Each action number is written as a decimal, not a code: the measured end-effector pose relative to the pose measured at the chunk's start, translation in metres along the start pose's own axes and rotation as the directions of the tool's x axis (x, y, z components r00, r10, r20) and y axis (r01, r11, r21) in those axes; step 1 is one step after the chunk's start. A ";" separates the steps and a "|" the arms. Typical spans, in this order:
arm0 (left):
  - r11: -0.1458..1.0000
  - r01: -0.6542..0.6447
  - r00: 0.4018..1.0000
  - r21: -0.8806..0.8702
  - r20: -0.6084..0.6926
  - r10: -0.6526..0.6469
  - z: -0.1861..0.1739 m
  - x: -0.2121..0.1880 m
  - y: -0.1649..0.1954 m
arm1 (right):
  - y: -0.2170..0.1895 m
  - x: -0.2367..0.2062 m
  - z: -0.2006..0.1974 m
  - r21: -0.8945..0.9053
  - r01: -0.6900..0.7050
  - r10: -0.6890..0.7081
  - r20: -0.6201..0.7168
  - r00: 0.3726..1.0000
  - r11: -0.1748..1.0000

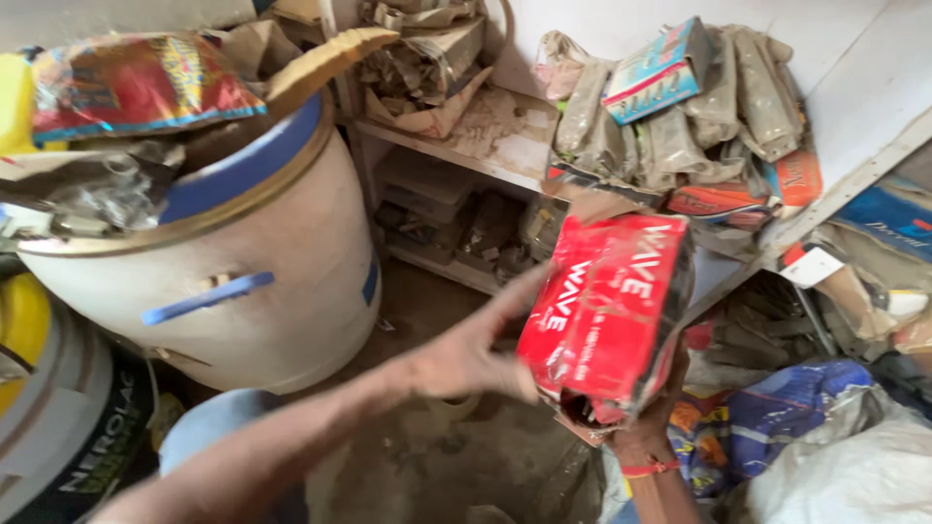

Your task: The person sits on the floor and wraps clear packing tape around a red WAVE cardboard box, rotating the box and pulling tape from the roll to reinforce its torn sides. They press the tape down, reposition the box repeatedly, and finally hold the taped box up.

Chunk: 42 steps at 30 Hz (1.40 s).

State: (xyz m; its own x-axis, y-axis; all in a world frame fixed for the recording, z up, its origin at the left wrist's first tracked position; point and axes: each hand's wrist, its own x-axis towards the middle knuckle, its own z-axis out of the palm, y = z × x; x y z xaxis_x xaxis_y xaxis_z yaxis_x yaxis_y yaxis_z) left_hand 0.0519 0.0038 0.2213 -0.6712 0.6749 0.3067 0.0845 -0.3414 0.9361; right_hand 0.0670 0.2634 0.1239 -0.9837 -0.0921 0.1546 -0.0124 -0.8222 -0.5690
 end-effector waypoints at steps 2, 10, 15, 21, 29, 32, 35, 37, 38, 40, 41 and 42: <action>0.976 -0.200 0.978 0.086 0.071 0.194 0.010 -0.017 -0.007 | 0.014 0.000 0.005 -0.277 0.010 -0.051 -0.140 0.989 0.961; 0.973 0.038 0.930 -0.227 -0.350 -0.117 -0.027 -0.059 -0.051 | 0.053 0.001 0.019 -0.895 0.086 0.032 0.110 0.993 0.438; 0.709 0.120 0.847 -0.695 -0.300 -0.438 -0.064 -0.078 -0.058 | 0.059 -0.002 0.027 -0.510 -0.108 0.223 0.169 0.960 0.853; 0.612 0.144 0.810 -0.778 -0.263 -0.525 -0.082 -0.093 -0.053 | 0.108 -0.013 0.036 -0.377 -0.371 0.320 -0.193 0.927 0.849; 0.627 0.707 0.625 -0.328 -0.124 -0.770 -0.071 -0.158 -0.134 | 0.183 -0.119 0.027 0.083 -0.620 0.607 -0.342 0.717 0.780; 0.450 0.876 0.479 -0.172 0.209 -0.852 -0.069 -0.155 -0.191 | 0.201 -0.154 0.022 0.240 -0.632 0.605 -0.652 0.457 0.737; 0.575 0.793 0.609 -0.200 0.234 -0.758 -0.054 -0.147 -0.219 | 0.205 -0.154 -0.001 0.139 -0.589 0.438 -0.804 0.403 0.796; 0.547 0.833 0.553 -0.086 0.100 -0.827 -0.050 -0.128 -0.222 | 0.206 -0.147 -0.029 -0.008 -0.520 0.353 -0.725 0.591 0.854; 0.516 0.856 0.517 -0.027 0.055 -0.854 -0.048 -0.118 -0.220 | 0.204 -0.141 -0.047 -0.073 -0.488 0.321 -0.667 0.673 0.870; 0.608 0.792 0.610 0.056 -0.048 -0.791 -0.050 -0.095 -0.213 | 0.201 -0.126 -0.081 -0.104 -0.507 0.306 -0.688 0.658 0.856; 0.643 0.760 0.650 0.097 -0.094 -0.754 -0.051 -0.087 -0.211 | 0.199 -0.118 -0.097 -0.059 -0.545 0.311 -0.768 0.560 0.837; 0.624 0.746 0.662 0.233 -0.153 -0.734 -0.057 -0.078 -0.209 | 0.193 -0.110 -0.111 -0.243 -0.613 0.230 -0.775 0.589 0.752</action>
State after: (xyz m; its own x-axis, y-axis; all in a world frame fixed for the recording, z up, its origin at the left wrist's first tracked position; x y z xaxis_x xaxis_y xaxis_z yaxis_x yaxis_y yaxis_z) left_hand 0.0446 -0.0149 -0.0079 -0.6190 0.5973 -0.5100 -0.2759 0.4426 0.8532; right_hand 0.1530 0.1776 -0.0926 -0.7212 0.1923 -0.6655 0.5498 -0.4256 -0.7187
